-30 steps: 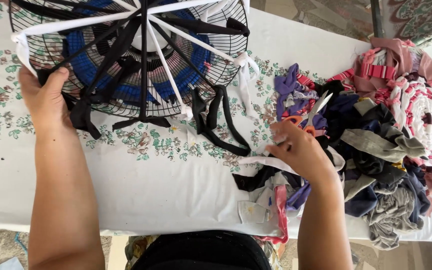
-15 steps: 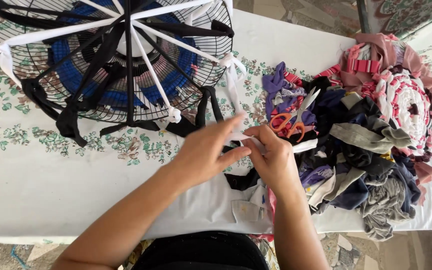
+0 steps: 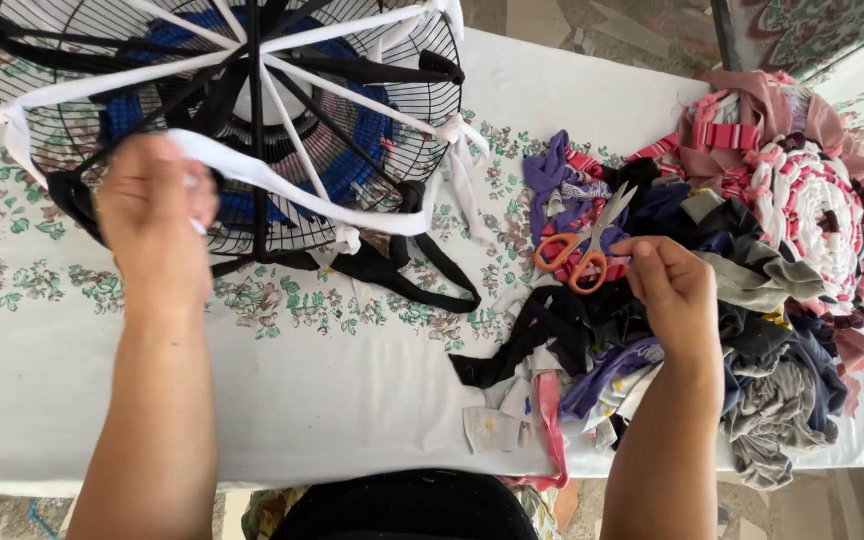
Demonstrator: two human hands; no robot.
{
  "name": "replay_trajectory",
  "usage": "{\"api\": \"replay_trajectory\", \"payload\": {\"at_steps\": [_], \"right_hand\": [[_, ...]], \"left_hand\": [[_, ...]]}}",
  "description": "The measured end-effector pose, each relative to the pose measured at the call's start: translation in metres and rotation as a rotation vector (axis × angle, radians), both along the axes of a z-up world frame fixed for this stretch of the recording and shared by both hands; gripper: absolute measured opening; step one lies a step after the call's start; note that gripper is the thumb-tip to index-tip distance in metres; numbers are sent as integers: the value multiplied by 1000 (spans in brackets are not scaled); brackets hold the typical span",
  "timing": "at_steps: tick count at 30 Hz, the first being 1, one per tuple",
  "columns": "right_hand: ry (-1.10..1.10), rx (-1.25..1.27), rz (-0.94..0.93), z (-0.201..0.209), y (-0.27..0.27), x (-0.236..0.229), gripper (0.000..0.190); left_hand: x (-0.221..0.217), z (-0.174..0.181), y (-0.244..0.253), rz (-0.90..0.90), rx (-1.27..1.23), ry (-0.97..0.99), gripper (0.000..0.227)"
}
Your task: Weaving and tying fabric strips through a circular metal grid to create a handmade rug.
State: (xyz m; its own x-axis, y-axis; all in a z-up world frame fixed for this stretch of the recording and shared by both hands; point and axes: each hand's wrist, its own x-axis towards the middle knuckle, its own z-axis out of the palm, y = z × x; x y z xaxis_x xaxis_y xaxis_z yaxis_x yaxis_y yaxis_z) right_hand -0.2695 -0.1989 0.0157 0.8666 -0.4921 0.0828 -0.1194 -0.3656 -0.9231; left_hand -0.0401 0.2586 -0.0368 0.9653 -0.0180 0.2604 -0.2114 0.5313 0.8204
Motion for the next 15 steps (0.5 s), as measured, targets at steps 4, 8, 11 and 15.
{"api": "replay_trajectory", "payload": {"at_steps": [4,8,11,15], "right_hand": [[20,-99,39,-9,53,24,17],[62,-258,341,1,129,51,44],[-42,-206,686,-13,135,58,50],[125,487,538,-31,96,42,13]], "left_hand": [[-32,15,-37,-42,393,-302,28],[-81,47,-89,-582,516,-228,27],[-99,48,-108,-920,556,-302,34],[-85,20,-131,-603,627,-215,40]]}}
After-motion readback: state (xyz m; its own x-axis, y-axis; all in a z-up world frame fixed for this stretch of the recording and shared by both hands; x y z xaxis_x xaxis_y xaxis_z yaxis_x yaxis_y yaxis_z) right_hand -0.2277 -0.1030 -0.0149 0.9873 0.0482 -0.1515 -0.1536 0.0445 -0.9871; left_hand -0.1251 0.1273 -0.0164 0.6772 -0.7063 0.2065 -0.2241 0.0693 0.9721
